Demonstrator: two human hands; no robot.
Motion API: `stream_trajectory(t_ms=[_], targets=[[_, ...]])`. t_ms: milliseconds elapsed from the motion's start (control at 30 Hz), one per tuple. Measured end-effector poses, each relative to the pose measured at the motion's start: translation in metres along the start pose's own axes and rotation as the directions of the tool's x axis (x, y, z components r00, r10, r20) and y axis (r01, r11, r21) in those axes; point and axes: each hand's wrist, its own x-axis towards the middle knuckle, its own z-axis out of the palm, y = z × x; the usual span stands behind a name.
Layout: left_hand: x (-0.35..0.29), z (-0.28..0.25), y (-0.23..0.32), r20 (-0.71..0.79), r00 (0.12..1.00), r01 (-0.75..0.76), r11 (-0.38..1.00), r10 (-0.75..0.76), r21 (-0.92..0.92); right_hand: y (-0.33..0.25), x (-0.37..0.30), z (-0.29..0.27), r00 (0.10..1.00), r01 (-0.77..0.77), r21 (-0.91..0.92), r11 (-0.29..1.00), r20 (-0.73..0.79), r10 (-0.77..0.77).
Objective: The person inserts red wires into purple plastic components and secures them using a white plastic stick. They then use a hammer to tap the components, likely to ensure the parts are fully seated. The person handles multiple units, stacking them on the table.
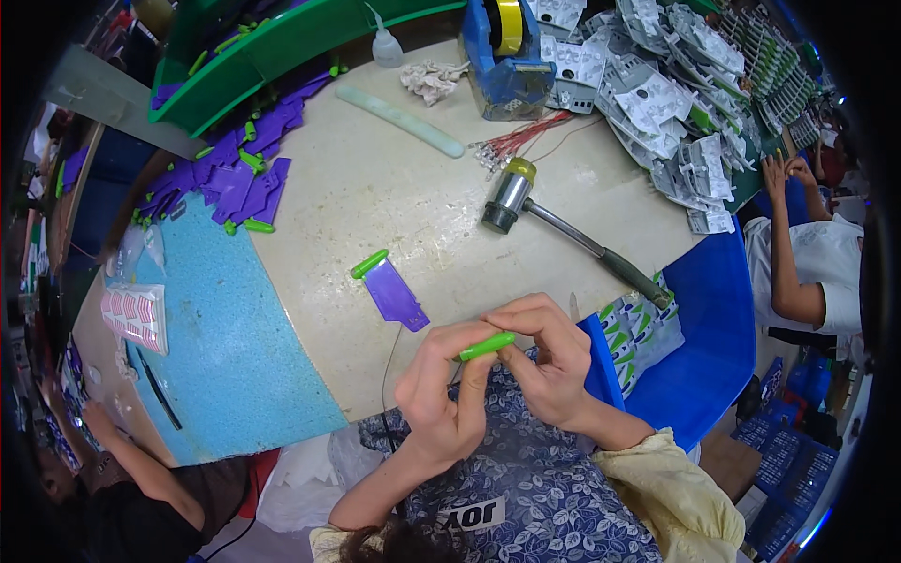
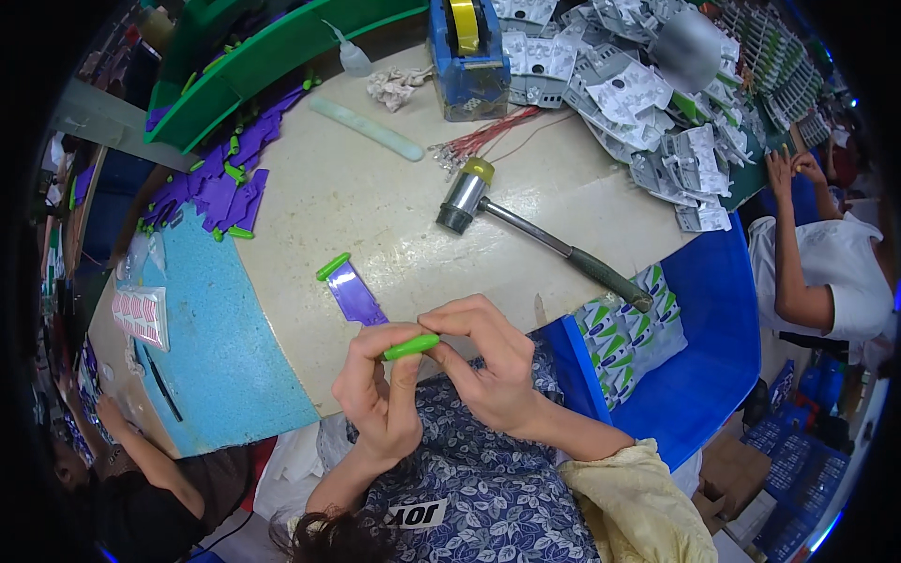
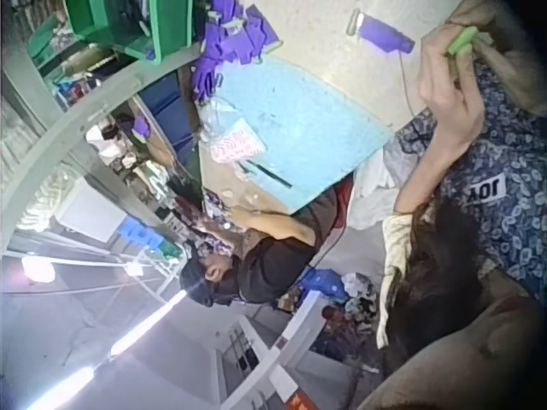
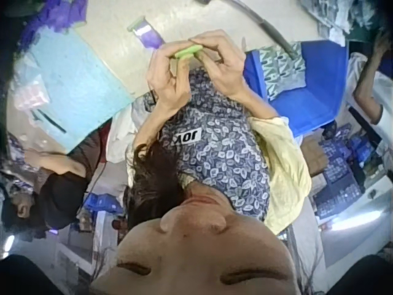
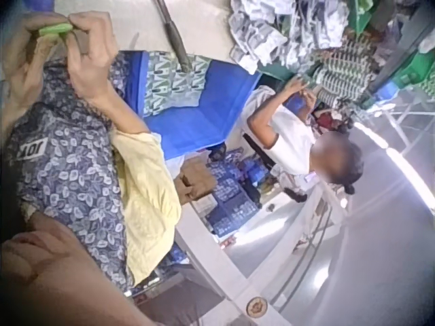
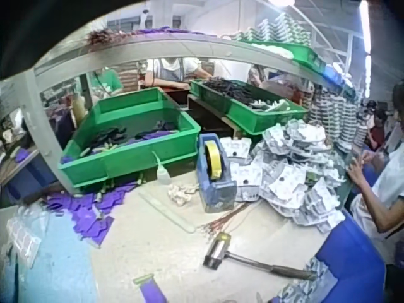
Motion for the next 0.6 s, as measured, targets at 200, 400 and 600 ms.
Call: stream_trajectory(t_ms=[200,400,600], targets=[[0.015,0.006,-0.042,0.070,0.986,0.130,0.960,-0.151,0.246,0.029,0.056,-0.049,0.970,0.195,-0.620,0.760,0.006,-0.244],[-0.009,0.019,-0.033,0.165,0.986,-0.114,0.786,0.016,0.607,0.066,0.066,-0.053,0.988,0.096,-0.709,0.699,0.151,0.017],[-0.041,0.019,-0.023,0.372,0.927,-0.307,0.480,-0.046,0.822,0.005,0.027,-0.052,0.928,0.025,-0.474,0.880,0.338,0.156]])
